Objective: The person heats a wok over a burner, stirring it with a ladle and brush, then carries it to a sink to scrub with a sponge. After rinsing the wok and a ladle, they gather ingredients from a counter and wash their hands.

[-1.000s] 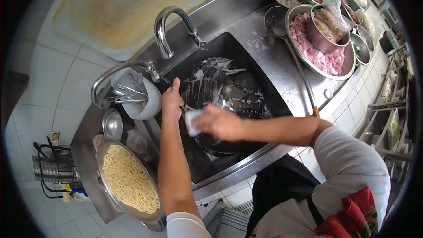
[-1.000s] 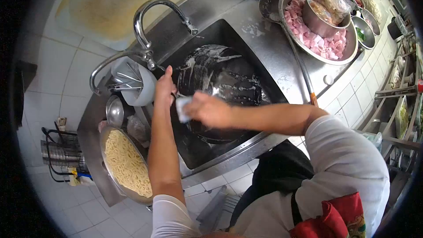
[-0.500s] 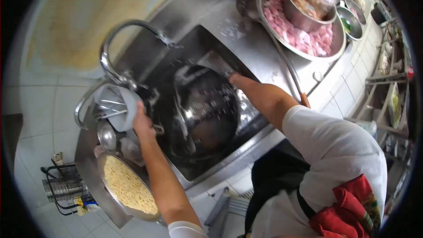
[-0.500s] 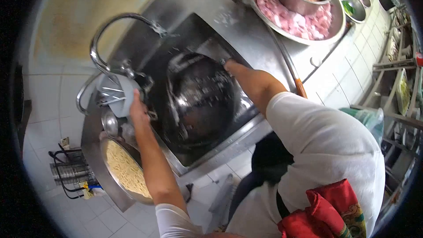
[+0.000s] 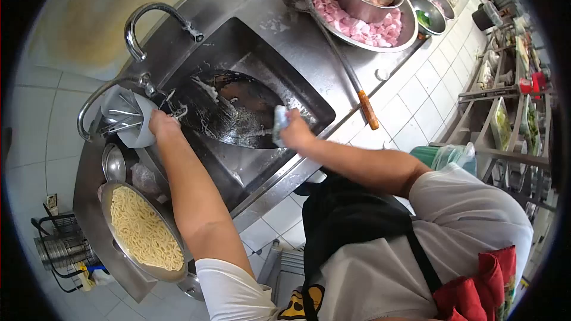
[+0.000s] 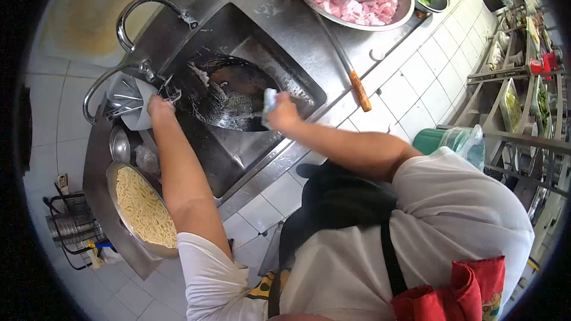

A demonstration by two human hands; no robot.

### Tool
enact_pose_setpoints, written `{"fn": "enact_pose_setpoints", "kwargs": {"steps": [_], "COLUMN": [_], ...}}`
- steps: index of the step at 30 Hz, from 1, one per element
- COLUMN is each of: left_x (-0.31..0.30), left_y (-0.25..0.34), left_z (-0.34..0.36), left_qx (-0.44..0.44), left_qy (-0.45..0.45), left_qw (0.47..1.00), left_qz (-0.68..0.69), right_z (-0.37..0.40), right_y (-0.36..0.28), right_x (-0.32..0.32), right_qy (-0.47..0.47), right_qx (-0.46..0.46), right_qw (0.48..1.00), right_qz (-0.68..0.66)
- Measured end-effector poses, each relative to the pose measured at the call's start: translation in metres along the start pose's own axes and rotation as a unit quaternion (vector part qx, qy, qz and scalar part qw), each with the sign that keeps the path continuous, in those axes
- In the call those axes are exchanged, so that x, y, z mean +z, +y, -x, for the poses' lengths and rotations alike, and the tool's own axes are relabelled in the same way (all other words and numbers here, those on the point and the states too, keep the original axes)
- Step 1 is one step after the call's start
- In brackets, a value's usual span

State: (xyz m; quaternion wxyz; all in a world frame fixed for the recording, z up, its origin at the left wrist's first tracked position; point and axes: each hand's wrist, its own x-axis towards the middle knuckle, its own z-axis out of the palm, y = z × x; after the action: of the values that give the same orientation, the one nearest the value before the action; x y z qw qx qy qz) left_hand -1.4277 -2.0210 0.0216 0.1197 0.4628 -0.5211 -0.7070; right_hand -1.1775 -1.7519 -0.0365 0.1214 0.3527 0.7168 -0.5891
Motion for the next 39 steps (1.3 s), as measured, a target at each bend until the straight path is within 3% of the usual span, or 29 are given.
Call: {"fn": "enact_pose_setpoints", "kwargs": {"steps": [1,4,7,8,11,13,15,17,18,19,20,21,22,23,24,25,26,28,29,30,31,33,35,37,39], "left_x": [0.002,0.007,0.005,0.003,0.003,0.006,0.011,0.011,0.011,0.011,0.011,0.010,0.005,-0.001,-0.006,-0.009,-0.013,-0.025,-0.034,-0.034,-0.040,-0.041,-0.054,-0.073,-0.077], "left_y": [0.000,0.002,0.002,0.000,0.000,-0.006,-0.005,0.005,0.006,0.018,0.016,0.016,0.023,0.025,0.023,0.009,-0.009,-0.017,-0.009,-0.036,-0.051,-0.060,-0.034,-0.043,-0.046], "left_z": [0.004,0.008,-0.001,-0.005,-0.004,0.001,0.004,0.032,0.038,0.060,0.046,0.050,0.069,0.088,0.111,0.125,0.124,0.159,0.188,0.164,0.162,0.178,0.212,0.211,0.217], "left_qx": [0.003,-0.001,-0.020,-0.015,0.016,0.016,0.001,0.022,0.020,0.000,0.045,0.081,0.081,0.146,0.171,0.232,0.245,0.267,0.294,0.330,0.421,0.518,0.318,0.245,0.225], "left_qy": [0.006,0.014,0.005,0.002,0.008,0.005,-0.013,-0.070,-0.072,-0.056,-0.126,-0.137,-0.130,-0.150,-0.174,-0.174,-0.194,-0.249,-0.262,-0.290,-0.337,-0.298,-0.336,-0.354,-0.362], "left_qw": [1.000,1.000,1.000,1.000,0.999,0.999,0.999,0.997,0.997,0.998,0.991,0.984,0.971,0.931,0.904,0.897,0.903,0.899,0.868,0.842,0.798,0.749,0.781,0.813,0.837], "left_qz": [-0.004,-0.004,0.002,-0.007,-0.026,-0.029,-0.034,-0.032,0.011,0.012,-0.024,-0.083,-0.184,-0.298,-0.351,-0.333,-0.296,-0.242,-0.302,-0.314,-0.270,-0.286,-0.419,-0.391,-0.345], "right_z": [0.028,0.061,0.053,0.053,0.050,0.074,0.072,0.057,0.053,0.042,0.014,0.007,0.007,0.010,0.029,0.046,0.052,0.051,0.046,0.037,0.029,0.025,0.010,-0.002,-0.062], "right_y": [-0.028,-0.069,-0.044,-0.035,-0.039,-0.073,-0.109,-0.088,-0.065,-0.046,-0.026,-0.041,-0.072,-0.110,-0.154,-0.194,-0.225,-0.270,-0.283,-0.292,-0.296,-0.315,-0.311,-0.310,-0.286], "right_x": [-0.001,0.003,-0.015,-0.022,-0.013,0.019,0.031,0.013,-0.008,-0.031,-0.051,-0.069,-0.077,-0.075,-0.066,-0.055,-0.034,0.016,0.049,0.081,0.111,0.140,0.136,0.088,0.062], "right_qy": [0.034,0.069,0.015,0.002,0.016,0.014,0.013,-0.015,-0.041,-0.112,-0.104,-0.041,-0.002,0.025,0.027,-0.025,-0.009,-0.007,-0.010,-0.047,-0.053,-0.148,-0.136,-0.087,0.119], "right_qx": [-0.093,-0.309,-0.414,-0.316,-0.245,-0.440,-0.509,-0.592,-0.589,-0.536,-0.509,-0.499,-0.526,-0.566,-0.610,-0.617,-0.651,-0.693,-0.703,-0.694,-0.695,-0.598,-0.573,-0.472,-0.535], "right_qw": [0.993,0.946,0.898,0.936,0.955,0.890,0.847,0.780,0.769,0.808,0.808,0.815,0.822,0.807,0.780,0.781,0.754,0.713,0.702,0.703,0.701,0.749,0.758,0.823,0.814], "right_qz": [0.060,0.075,0.146,0.157,0.166,0.122,0.153,0.203,0.243,0.215,0.277,0.291,0.217,0.168,0.136,0.099,0.087,0.105,0.114,0.149,0.150,0.244,0.281,0.303,0.194]}}
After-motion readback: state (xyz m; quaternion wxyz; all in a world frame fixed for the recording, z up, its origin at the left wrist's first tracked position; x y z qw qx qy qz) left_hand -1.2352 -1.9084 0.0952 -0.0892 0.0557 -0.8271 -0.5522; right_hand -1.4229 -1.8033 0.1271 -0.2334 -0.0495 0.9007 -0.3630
